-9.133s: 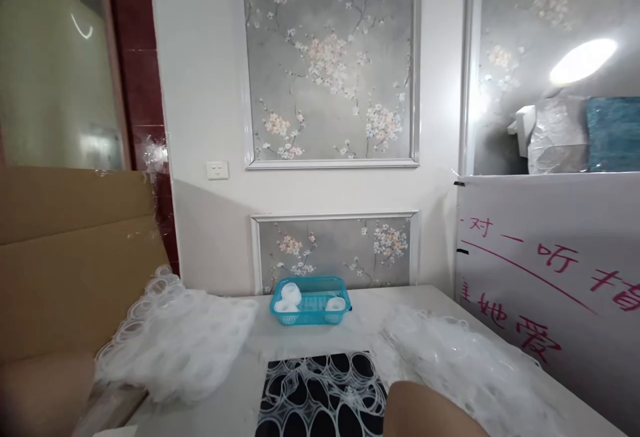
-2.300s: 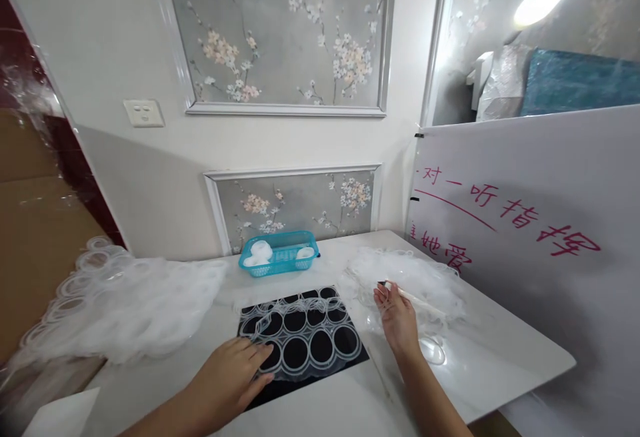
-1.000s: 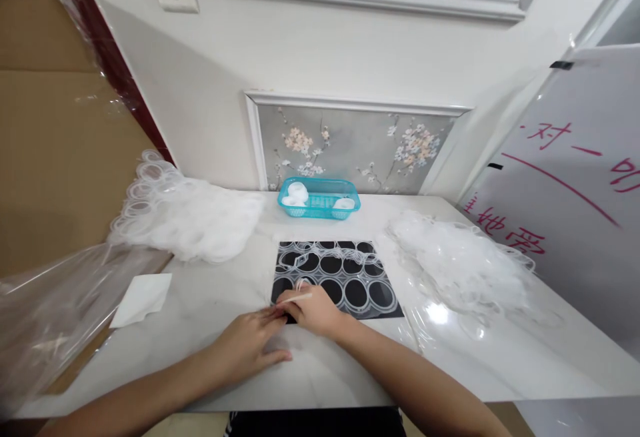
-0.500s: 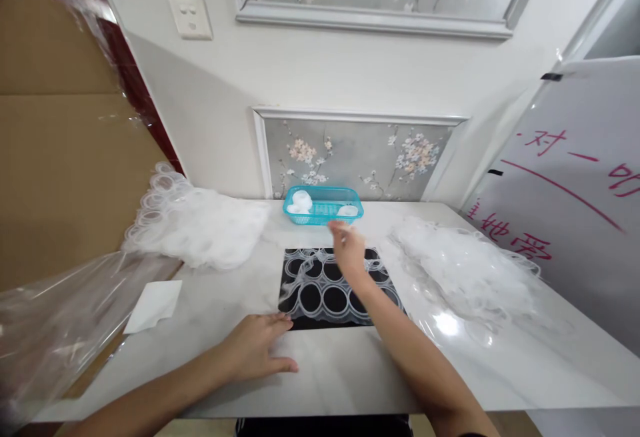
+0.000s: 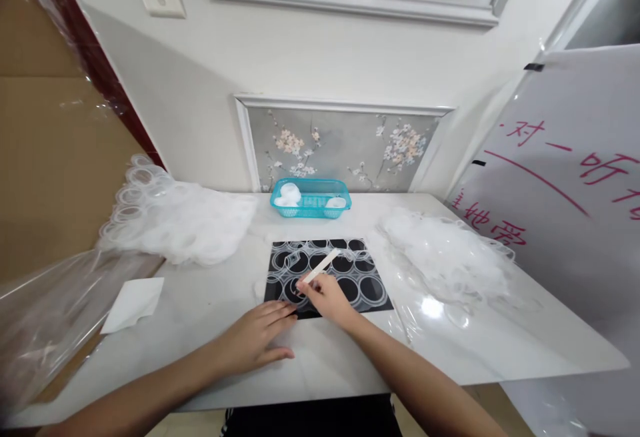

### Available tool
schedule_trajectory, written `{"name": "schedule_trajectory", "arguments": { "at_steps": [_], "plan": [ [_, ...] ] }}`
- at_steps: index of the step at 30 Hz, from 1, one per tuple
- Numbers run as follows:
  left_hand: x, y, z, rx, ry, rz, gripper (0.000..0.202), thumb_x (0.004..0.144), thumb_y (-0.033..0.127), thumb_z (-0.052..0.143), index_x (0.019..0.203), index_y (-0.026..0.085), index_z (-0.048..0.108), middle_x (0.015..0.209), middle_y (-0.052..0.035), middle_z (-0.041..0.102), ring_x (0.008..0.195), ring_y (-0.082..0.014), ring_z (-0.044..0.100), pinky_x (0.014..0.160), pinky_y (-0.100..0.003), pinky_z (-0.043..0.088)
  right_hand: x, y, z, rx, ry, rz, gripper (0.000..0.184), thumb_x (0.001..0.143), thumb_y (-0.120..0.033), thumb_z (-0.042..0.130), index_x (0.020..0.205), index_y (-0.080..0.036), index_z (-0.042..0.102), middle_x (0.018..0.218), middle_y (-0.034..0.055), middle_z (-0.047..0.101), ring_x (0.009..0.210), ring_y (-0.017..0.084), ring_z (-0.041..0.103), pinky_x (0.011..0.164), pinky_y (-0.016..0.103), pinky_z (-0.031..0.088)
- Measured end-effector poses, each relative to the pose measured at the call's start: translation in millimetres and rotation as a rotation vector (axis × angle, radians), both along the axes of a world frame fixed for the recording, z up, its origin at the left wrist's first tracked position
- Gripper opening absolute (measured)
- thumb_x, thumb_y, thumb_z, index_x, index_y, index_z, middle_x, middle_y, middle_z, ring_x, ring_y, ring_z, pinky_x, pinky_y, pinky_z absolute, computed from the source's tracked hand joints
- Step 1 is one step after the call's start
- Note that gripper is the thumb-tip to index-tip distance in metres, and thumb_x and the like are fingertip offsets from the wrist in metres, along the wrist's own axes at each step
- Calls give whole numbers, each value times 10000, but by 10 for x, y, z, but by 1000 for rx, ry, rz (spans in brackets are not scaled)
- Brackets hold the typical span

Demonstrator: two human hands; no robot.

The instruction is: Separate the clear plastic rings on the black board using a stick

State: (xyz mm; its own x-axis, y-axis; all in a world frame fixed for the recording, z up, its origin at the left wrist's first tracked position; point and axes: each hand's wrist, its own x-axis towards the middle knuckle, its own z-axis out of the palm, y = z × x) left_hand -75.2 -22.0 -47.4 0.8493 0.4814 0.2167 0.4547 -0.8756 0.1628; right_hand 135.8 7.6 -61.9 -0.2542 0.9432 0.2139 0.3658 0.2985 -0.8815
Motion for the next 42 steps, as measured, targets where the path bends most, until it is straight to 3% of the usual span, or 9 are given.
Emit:
{"name": "schedule_trajectory", "arguments": {
  "at_steps": [9, 19, 27, 32, 35, 38, 42],
  "plan": [
    [-7, 2, 9, -42, 47, 4, 599, 850, 564, 478, 1215, 97, 563, 1304, -182, 529, 1211, -298, 496, 1020, -448, 401, -20, -56, 38, 68, -121, 100, 268, 902, -359, 488, 830, -168, 661, 806, 36, 678, 727, 159, 608, 673, 257, 448],
    [-9, 2, -14, -133, -1, 38, 689, 771, 640, 532, 1239, 135, 553, 1324, -161, 518, 1224, -288, 484, 1039, -430, 378, -20, -98, 35, 142, -137, 128, 218, 908, -304, 485, 886, -186, 666, 902, 52, 699, 844, 185, 636, 777, 295, 470],
    [-21, 7, -27, -142, 7, 36, 716, 761, 647, 539, 1251, 125, 543, 1329, -166, 513, 1229, -293, 478, 1049, -426, 366, -9, -80, 21, 148, -168, 113, 224, 916, -309, 473, 892, -190, 661, 908, 45, 702, 841, 184, 638, 768, 290, 470],
    [-7, 14, 30, -183, -29, 22, 764, 720, 652, 586, 1276, 134, 513, 1337, -149, 511, 1224, -281, 481, 1058, -417, 354, -38, -180, 2, 385, -432, 183, 233, 934, -221, 419, 933, -214, 651, 948, 40, 703, 941, 206, 571, 856, 349, 408],
    [16, 8, 61, -205, -65, -1, 822, 697, 674, 589, 1302, 128, 482, 1345, -146, 504, 1237, -274, 466, 1073, -405, 336, -78, -176, -34, 514, -615, 215, 166, 897, -205, 485, 948, -215, 643, 919, 61, 703, 1030, 249, 522, 857, 391, 370],
    [30, -2, 56, -225, -24, 60, 864, 655, 716, 587, 1273, 117, 518, 1332, -167, 510, 1240, -305, 457, 1068, -431, 335, -9, 2, 11, 551, -634, 57, 169, 879, -201, 499, 935, -214, 657, 845, 75, 694, 994, 264, 534, 833, 403, 377],
    [7, 11, 13, -246, 23, 102, 862, 657, 741, 559, 1270, 136, 526, 1355, -157, 489, 1260, -303, 438, 1069, -436, 330, 376, 283, 292, 551, -259, -537, 313, 935, -260, 370, 890, -198, 673, 924, 85, 678, 889, 225, 583, 826, 374, 435]
  ]
}}
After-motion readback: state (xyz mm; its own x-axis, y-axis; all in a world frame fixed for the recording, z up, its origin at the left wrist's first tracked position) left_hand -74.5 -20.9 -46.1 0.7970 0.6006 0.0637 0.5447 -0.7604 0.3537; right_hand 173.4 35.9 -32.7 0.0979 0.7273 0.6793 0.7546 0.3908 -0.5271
